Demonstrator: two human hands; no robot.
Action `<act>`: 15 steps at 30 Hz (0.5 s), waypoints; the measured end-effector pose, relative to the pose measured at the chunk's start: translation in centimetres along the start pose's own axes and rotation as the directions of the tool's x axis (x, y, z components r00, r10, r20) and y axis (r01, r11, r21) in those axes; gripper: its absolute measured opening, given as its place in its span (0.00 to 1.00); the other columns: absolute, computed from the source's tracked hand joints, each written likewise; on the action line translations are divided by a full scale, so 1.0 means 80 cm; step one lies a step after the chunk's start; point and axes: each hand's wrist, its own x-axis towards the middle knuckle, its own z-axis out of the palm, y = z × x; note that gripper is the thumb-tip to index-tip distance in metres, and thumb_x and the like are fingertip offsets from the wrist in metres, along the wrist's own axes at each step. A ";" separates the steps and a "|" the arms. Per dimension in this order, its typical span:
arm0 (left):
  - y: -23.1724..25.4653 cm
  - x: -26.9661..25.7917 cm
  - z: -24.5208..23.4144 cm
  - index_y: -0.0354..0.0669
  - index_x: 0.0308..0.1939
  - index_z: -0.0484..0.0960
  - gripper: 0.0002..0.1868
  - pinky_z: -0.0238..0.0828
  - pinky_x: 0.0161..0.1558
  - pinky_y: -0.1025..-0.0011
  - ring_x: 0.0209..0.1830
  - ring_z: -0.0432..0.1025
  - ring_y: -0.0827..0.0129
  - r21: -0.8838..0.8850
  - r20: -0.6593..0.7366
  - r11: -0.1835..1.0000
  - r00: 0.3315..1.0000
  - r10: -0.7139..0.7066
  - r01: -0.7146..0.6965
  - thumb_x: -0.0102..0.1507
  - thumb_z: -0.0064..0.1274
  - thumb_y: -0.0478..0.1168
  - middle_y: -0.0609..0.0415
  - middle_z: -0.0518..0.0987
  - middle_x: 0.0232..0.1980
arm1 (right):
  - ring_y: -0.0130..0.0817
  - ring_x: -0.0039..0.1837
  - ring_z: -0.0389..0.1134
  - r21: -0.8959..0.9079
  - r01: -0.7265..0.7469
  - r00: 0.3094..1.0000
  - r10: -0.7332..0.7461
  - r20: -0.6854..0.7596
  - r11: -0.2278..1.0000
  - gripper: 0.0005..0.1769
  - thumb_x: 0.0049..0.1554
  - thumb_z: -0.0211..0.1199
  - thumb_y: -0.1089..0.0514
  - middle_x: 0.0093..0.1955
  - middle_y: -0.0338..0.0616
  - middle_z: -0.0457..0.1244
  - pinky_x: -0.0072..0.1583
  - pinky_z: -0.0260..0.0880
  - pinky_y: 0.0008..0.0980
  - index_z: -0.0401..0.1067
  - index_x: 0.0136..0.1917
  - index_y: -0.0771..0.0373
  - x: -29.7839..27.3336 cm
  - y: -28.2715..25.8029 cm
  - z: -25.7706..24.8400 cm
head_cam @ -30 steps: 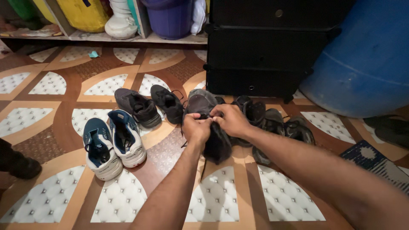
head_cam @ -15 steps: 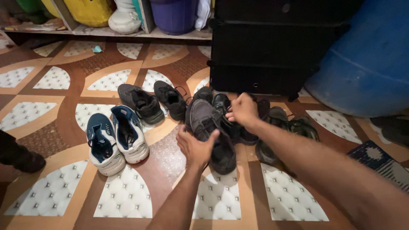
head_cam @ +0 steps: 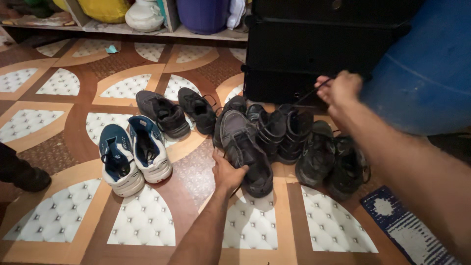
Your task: The person unlaces a pair of dark grey shoes, removes the laces, and then re-laces the shoes by threading the laces through the eyelets and tying them. The person repeats this process for a second pair of dark shoes.
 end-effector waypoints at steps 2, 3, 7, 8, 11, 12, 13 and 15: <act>-0.001 -0.001 0.000 0.42 0.76 0.47 0.61 0.66 0.65 0.58 0.62 0.71 0.44 -0.041 -0.004 0.999 1.000 0.008 -0.009 0.46 0.70 0.44 0.38 0.77 0.60 | 0.28 0.45 0.73 -0.035 0.007 0.994 -0.011 -0.107 0.999 0.19 0.69 0.34 0.49 0.51 0.47 0.71 0.50 0.77 0.32 0.53 0.65 0.61 0.004 -0.009 -0.014; 0.000 0.000 0.000 0.42 0.73 0.51 0.57 0.66 0.65 0.58 0.61 0.72 0.45 0.005 0.005 0.999 0.999 -0.033 0.033 0.47 0.70 0.45 0.39 0.79 0.59 | 0.27 0.48 0.75 -0.052 0.011 0.987 -0.020 -0.159 0.999 0.20 0.68 0.33 0.48 0.52 0.45 0.71 0.53 0.79 0.33 0.52 0.67 0.59 0.008 -0.014 -0.020; 0.003 -0.005 -0.002 0.41 0.62 0.65 0.45 0.70 0.60 0.61 0.57 0.76 0.53 0.002 0.007 0.998 0.998 -0.066 0.066 0.48 0.73 0.50 0.43 0.82 0.55 | 0.30 0.51 0.75 0.133 -0.040 0.977 0.066 -0.201 0.990 0.26 0.69 0.33 0.41 0.50 0.42 0.69 0.60 0.74 0.37 0.53 0.69 0.60 0.032 -0.033 -0.049; 0.003 -0.007 -0.006 0.40 0.58 0.68 0.43 0.71 0.59 0.63 0.56 0.77 0.56 -0.046 -0.005 0.998 0.999 -0.043 0.043 0.47 0.74 0.51 0.43 0.81 0.55 | 0.29 0.51 0.76 0.140 -0.018 0.979 0.046 -0.199 0.990 0.28 0.70 0.34 0.40 0.49 0.42 0.70 0.61 0.73 0.38 0.58 0.68 0.62 0.035 -0.032 -0.056; -0.003 -0.001 -0.023 0.35 0.54 0.72 0.42 0.79 0.47 0.54 0.43 0.82 0.43 -0.089 0.160 0.970 0.964 -0.212 0.228 0.47 0.70 0.58 0.35 0.85 0.44 | 0.30 0.48 0.74 0.224 -0.051 0.961 0.109 -0.253 0.973 0.29 0.68 0.33 0.38 0.43 0.40 0.68 0.60 0.74 0.38 0.61 0.64 0.61 0.055 -0.042 -0.071; -0.006 0.005 -0.030 0.36 0.50 0.76 0.39 0.78 0.49 0.57 0.44 0.82 0.47 -0.075 0.098 0.982 0.982 -0.164 0.172 0.49 0.68 0.62 0.38 0.86 0.44 | 0.31 0.46 0.73 0.264 -0.074 0.948 0.149 -0.280 0.962 0.28 0.66 0.32 0.37 0.41 0.39 0.67 0.58 0.76 0.38 0.61 0.62 0.59 0.062 -0.046 -0.075; -0.010 0.015 -0.038 0.36 0.46 0.80 0.37 0.77 0.51 0.60 0.46 0.82 0.52 -0.058 0.037 0.992 0.993 -0.113 0.115 0.50 0.65 0.65 0.41 0.86 0.43 | 0.30 0.46 0.73 0.272 -0.066 0.949 0.145 -0.281 0.960 0.28 0.67 0.32 0.38 0.40 0.39 0.68 0.58 0.76 0.38 0.62 0.59 0.60 0.065 -0.048 -0.082; -0.024 0.030 -0.051 0.39 0.44 0.82 0.37 0.74 0.54 0.62 0.49 0.81 0.55 -0.026 -0.083 0.998 0.995 -0.060 0.058 0.52 0.63 0.70 0.44 0.86 0.44 | 0.30 0.46 0.74 0.289 -0.058 0.949 0.143 -0.282 0.956 0.29 0.68 0.34 0.38 0.40 0.39 0.68 0.58 0.77 0.37 0.66 0.53 0.62 0.067 -0.045 -0.093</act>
